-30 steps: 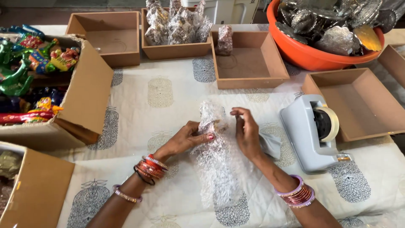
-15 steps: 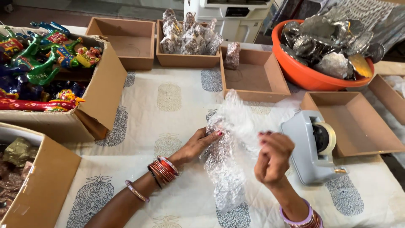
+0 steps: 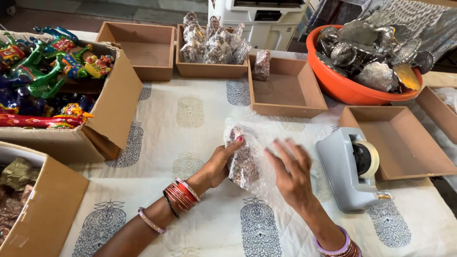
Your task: Cleaning a decorative figurine with a cloth and wrapping it in bubble wrap.
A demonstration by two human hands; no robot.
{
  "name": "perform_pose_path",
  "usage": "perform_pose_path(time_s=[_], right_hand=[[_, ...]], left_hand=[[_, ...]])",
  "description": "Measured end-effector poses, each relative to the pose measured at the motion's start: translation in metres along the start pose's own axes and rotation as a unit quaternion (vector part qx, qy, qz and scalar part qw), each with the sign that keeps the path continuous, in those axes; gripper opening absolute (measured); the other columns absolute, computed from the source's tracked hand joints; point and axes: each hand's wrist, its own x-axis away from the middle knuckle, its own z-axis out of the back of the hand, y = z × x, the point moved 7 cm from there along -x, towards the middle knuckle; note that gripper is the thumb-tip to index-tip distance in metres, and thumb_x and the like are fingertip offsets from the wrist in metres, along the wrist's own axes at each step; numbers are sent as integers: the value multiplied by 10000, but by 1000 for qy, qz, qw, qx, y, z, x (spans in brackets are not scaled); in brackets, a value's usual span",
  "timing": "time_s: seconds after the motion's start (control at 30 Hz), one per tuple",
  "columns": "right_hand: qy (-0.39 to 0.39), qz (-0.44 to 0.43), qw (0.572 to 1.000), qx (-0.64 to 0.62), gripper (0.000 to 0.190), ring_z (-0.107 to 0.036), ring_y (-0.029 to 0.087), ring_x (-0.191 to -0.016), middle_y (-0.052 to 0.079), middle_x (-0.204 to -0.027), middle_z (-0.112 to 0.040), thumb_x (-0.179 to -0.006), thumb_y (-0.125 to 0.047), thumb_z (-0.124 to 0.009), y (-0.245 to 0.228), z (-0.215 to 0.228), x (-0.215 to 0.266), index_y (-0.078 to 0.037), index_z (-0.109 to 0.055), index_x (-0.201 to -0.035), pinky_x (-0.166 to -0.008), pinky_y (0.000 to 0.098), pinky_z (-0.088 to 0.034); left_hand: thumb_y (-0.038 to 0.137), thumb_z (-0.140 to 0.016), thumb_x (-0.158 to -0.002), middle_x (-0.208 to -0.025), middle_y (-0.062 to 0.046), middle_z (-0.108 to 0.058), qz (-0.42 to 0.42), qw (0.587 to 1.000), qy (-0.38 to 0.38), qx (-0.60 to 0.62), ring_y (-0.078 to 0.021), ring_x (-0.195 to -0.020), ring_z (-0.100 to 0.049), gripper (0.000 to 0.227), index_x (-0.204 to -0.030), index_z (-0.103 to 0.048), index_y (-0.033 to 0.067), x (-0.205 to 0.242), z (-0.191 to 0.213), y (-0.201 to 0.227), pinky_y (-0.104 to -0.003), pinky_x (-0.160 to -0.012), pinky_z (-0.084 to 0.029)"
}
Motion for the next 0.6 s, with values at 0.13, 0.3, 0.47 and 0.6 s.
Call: perform_pose_path(time_s=[0.13, 0.3, 0.47, 0.6], right_hand=[[-117, 30, 946, -301, 696, -479, 335, -1391, 168, -1489, -508, -807, -308, -755, -45, 40, -45, -59, -521, -1414, -1181, 513, -354], [-135, 14, 947, -290, 908, -450, 369, -1396, 216, -1512, -466, -738, -324, -805, -40, 27, -41, -9, -406, -1490, -1144, 492, -370], [-114, -29, 961, -249, 615, -621, 309, -1338, 127, -1433, -652, -824, 84, -687, -23, 25, -29, -74, -601, -1413, -1128, 388, -524], [-41, 1, 976, -214, 409, -712, 198, -1017, 62, -1201, -753, -824, 54, -739, -23, 13, -4, -103, -727, -1201, -836, 295, -604]], left_hand=[[559, -511, -965, -1146, -126, -702, 58, 998, 17, 8, -226, -979, -719, 640, -1312, -597, 27, -4, 12, -16, -463, -827, -606], [662, -435, -915, -1227, -83, -697, 95, 994, 50, -4, -219, -1114, -677, 687, -1352, -578, 152, -3, 15, -17, -489, -923, -550], [681, -437, -904, -1251, -91, -697, 76, 996, 46, 15, -250, -1170, -660, 725, -1378, -554, 146, -2, 15, -14, -515, -993, -529], [660, -379, -934, -1277, -116, -680, 90, 994, 60, -2, -257, -1179, -646, 717, -1395, -530, 131, 3, 11, -14, -516, -995, -507]])
